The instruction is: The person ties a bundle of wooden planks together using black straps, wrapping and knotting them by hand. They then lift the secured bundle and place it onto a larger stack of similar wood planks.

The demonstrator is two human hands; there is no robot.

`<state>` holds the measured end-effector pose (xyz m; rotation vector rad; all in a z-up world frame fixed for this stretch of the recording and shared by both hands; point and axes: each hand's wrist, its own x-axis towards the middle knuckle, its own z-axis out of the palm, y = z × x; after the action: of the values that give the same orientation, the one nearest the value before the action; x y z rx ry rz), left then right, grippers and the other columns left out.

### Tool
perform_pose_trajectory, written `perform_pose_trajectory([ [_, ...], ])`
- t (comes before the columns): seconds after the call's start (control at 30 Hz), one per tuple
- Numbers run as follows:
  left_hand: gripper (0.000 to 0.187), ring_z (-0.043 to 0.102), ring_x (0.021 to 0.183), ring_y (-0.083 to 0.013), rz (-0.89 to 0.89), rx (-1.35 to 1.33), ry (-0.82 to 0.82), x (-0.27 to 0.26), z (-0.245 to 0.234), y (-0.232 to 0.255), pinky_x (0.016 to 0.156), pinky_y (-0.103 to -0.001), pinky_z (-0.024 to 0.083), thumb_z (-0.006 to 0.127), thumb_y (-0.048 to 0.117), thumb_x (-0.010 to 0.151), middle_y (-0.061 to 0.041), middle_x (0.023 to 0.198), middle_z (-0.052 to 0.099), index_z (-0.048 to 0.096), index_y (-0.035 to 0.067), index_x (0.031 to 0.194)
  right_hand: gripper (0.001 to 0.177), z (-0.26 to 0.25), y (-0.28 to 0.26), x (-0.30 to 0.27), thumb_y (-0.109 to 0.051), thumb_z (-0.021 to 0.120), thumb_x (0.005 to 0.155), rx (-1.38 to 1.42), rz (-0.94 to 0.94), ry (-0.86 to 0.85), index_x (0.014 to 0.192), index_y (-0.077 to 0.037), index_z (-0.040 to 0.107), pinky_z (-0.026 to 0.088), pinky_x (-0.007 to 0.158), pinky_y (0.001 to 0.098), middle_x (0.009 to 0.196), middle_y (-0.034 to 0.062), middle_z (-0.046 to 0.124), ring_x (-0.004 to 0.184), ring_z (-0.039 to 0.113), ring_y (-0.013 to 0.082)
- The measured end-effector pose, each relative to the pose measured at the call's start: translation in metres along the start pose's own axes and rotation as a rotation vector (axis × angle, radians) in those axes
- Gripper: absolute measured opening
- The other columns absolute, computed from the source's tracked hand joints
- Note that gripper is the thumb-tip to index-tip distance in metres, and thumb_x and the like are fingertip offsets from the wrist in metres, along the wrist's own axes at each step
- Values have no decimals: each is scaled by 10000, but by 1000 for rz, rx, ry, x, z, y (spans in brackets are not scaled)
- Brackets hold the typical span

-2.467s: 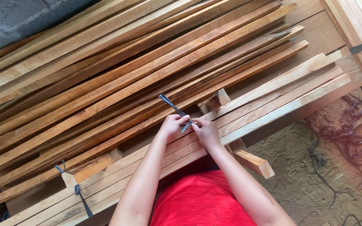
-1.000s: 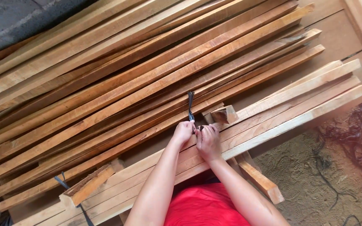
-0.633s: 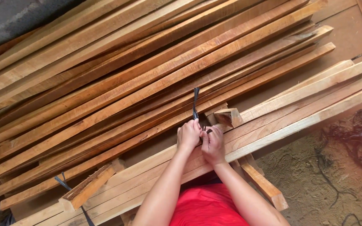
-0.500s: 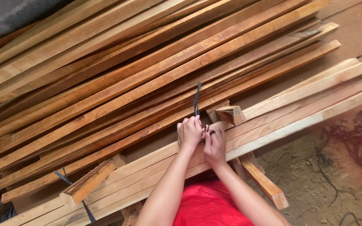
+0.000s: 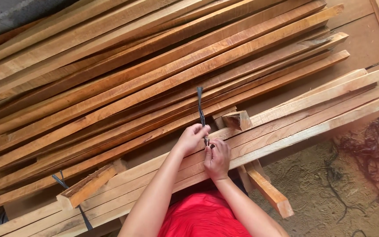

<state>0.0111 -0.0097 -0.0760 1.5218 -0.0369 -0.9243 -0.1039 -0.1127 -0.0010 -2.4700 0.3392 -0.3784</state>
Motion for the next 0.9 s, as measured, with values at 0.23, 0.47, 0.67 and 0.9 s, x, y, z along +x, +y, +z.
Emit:
perform_pose_trajectory([
  [0.23,286,735,809,-300,22,481,255,-24,21,45,747,-412,568,618,359,997,-123,893,755,770,131,919,134,-1,-3,3,-157,597,973,22,-9,31,1005,-32,635,412,1033,457,1138,112,652,1187,585,301],
  [0.47,338,663,769,-390,225,878,497,-16,29,45,695,-508,493,506,298,1051,-154,837,701,620,72,827,105,1,-5,8,-146,611,957,89,12,44,892,-73,648,430,1018,439,1109,93,662,1151,595,302],
  [0.67,385,649,728,-344,312,892,579,-19,27,36,708,-467,477,497,282,1069,-133,778,690,622,75,769,117,-2,-12,8,-163,614,963,64,22,15,948,-55,654,429,984,442,1110,90,654,1142,587,296],
  [0.9,369,663,687,-177,-320,-324,108,39,-8,-33,695,-340,567,492,305,1083,-49,709,667,638,52,859,140,-8,-10,8,-186,588,993,69,6,29,934,-77,653,418,971,437,1083,67,676,1166,584,280],
])
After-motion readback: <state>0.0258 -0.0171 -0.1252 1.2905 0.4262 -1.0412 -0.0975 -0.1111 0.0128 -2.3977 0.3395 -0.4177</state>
